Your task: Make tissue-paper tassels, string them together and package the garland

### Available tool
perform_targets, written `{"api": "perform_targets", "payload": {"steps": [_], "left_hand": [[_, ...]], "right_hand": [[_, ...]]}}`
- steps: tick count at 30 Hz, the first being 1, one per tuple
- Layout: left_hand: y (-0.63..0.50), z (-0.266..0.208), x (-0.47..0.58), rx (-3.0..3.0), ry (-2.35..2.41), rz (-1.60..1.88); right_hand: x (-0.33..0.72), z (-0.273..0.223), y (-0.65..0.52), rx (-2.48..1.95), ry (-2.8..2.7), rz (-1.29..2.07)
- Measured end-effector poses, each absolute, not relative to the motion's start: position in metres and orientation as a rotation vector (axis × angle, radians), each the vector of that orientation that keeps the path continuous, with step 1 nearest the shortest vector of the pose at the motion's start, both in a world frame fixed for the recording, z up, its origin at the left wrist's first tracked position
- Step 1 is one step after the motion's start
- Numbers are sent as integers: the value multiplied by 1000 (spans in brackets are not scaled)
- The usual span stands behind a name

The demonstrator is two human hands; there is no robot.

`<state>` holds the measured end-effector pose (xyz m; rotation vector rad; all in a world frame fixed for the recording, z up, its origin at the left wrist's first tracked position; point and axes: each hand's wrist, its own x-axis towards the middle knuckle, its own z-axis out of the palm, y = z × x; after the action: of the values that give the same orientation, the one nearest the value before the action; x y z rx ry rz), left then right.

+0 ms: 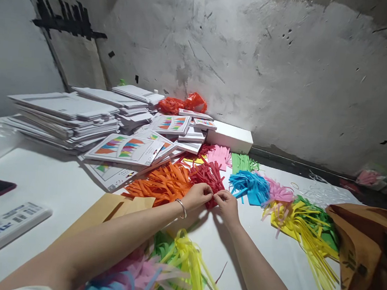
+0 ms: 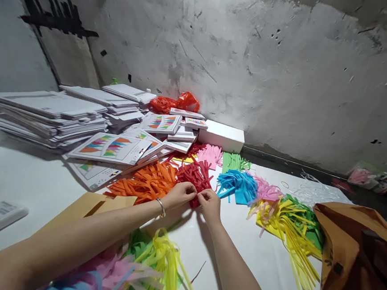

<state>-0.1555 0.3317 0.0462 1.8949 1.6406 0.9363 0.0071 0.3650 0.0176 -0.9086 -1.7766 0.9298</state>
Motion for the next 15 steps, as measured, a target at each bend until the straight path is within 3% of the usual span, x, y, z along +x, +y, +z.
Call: {"api": "perform_targets", "payload": {"steps": [15], "left_hand": [[330, 47, -160, 1943, 1934, 840]], "right_hand": [[10, 3, 369, -1074, -1537, 998]]}}
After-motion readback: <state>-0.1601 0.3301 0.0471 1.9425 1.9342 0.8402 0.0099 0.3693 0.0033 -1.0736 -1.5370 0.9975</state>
